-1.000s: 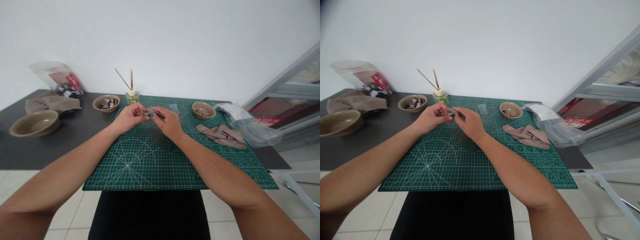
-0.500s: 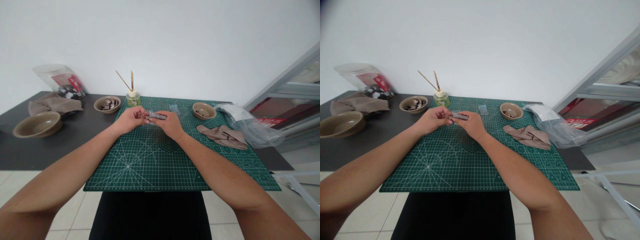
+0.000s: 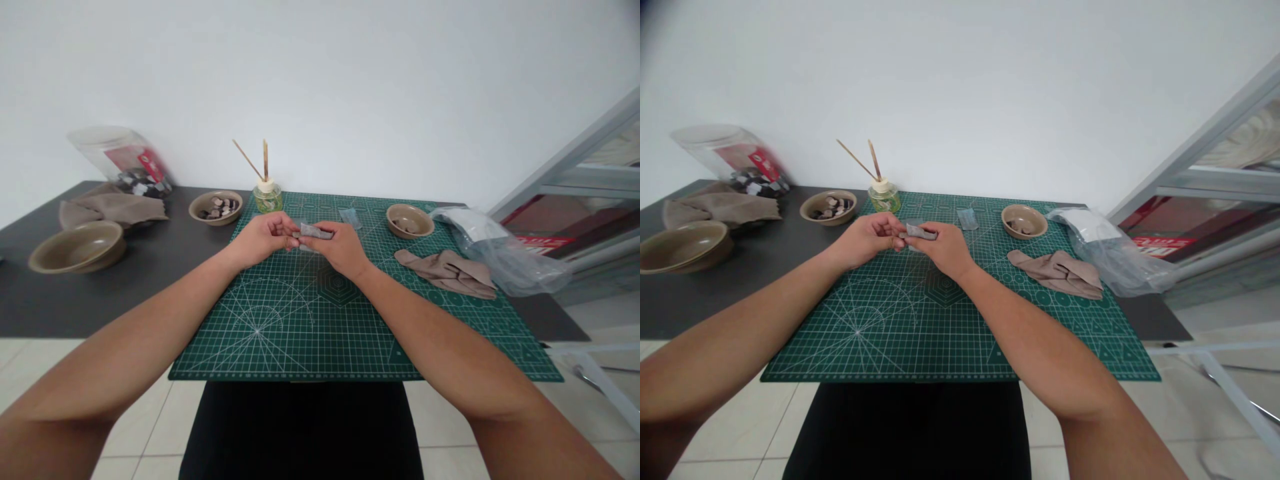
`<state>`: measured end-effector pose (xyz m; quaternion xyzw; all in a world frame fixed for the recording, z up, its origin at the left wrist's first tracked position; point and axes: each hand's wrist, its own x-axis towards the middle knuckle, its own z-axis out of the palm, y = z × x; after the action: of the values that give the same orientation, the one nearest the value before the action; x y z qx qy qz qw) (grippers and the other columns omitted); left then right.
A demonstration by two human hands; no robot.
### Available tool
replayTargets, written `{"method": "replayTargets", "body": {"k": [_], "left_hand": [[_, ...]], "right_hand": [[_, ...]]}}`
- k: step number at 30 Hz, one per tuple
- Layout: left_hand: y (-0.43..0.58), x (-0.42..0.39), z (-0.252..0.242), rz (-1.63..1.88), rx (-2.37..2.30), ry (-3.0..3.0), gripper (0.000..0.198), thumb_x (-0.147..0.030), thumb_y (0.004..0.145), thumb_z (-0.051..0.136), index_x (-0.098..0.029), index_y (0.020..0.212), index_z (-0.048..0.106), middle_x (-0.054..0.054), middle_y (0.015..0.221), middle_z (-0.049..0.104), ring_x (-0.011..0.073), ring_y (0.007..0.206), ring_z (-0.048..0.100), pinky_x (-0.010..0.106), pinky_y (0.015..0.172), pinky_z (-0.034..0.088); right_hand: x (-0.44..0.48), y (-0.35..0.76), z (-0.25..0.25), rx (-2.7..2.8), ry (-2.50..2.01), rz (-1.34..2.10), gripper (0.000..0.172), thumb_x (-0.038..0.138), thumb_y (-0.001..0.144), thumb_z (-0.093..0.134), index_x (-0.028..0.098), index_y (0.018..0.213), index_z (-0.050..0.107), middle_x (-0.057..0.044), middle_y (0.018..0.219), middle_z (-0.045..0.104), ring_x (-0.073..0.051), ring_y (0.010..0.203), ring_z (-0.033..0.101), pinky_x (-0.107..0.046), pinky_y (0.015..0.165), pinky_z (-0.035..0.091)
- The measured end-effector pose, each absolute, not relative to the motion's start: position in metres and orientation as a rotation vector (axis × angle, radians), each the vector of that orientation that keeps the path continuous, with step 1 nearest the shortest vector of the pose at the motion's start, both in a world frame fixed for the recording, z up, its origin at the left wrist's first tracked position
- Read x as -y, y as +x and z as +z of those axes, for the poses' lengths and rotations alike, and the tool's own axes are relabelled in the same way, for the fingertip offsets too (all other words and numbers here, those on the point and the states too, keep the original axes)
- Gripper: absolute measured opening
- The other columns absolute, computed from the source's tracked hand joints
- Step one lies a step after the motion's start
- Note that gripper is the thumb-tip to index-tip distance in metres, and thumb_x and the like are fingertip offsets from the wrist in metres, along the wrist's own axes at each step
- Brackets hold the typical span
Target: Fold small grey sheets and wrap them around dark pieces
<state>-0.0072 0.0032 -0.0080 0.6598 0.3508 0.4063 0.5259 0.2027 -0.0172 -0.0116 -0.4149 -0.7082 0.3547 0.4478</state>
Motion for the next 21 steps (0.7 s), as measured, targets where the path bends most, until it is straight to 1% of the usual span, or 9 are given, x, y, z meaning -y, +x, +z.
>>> {"method": "replayTargets", "body": {"k": [3, 10, 13, 19, 21], "left_hand": [[-0.0074, -0.0033, -0.0083, 0.972, -0.827, 1.573, 0.03, -0.019, 0.065, 0.087, -0.015, 0.086, 0.067, 0.0, 0.067, 0.073, 0.0126, 0.06, 0.067, 0.025, 0.063, 0.053], [-0.008, -0.0032, -0.009, 0.99, -0.823, 1.541, 0.03, -0.018, 0.064, 0.088, -0.015, 0.085, 0.066, 0.0, 0.067, 0.073, 0.0124, 0.061, 0.067, 0.025, 0.064, 0.053], [-0.0078, -0.0031, -0.0086, 0.979, -0.823, 1.543, 0.03, -0.018, 0.064, 0.088, -0.015, 0.084, 0.066, -0.001, 0.065, 0.072, 0.0119, 0.061, 0.066, 0.025, 0.063, 0.053], [-0.0069, -0.0019, -0.007, 0.982, -0.819, 1.543, 0.031, -0.02, 0.063, 0.089, -0.016, 0.083, 0.065, -0.001, 0.067, 0.072, 0.0124, 0.06, 0.066, 0.026, 0.062, 0.053], [-0.0065, -0.0015, -0.0059, 0.985, -0.822, 1.539, 0.031, -0.02, 0.062, 0.089, -0.016, 0.082, 0.066, 0.0, 0.068, 0.073, 0.0123, 0.061, 0.066, 0.026, 0.062, 0.053]], "right_hand": [[0.0188, 0.2021, -0.0114, 1.749, -0.997, 0.867, 0.02, 0.039, 0.081, 0.08, 0.019, 0.087, 0.081, 0.001, 0.075, 0.073, -0.015, 0.072, 0.061, -0.029, 0.069, 0.041], [0.0222, 0.2015, -0.0089, 1.804, -0.975, 0.797, 0.021, 0.039, 0.084, 0.076, 0.021, 0.093, 0.081, 0.0, 0.085, 0.076, -0.017, 0.08, 0.064, -0.03, 0.075, 0.044], [0.0224, 0.2015, -0.0091, 1.816, -0.991, 0.795, 0.02, 0.04, 0.084, 0.076, 0.021, 0.092, 0.08, 0.0, 0.084, 0.075, -0.018, 0.08, 0.064, -0.03, 0.075, 0.045], [0.0226, 0.2015, -0.0098, 1.81, -0.994, 0.81, 0.02, 0.04, 0.085, 0.075, 0.023, 0.093, 0.079, -0.001, 0.088, 0.077, -0.019, 0.084, 0.066, -0.032, 0.079, 0.046], [0.0227, 0.2017, -0.0093, 1.814, -1.006, 0.801, 0.019, 0.04, 0.085, 0.075, 0.023, 0.092, 0.078, -0.001, 0.086, 0.076, -0.019, 0.082, 0.066, -0.031, 0.078, 0.046]]}}
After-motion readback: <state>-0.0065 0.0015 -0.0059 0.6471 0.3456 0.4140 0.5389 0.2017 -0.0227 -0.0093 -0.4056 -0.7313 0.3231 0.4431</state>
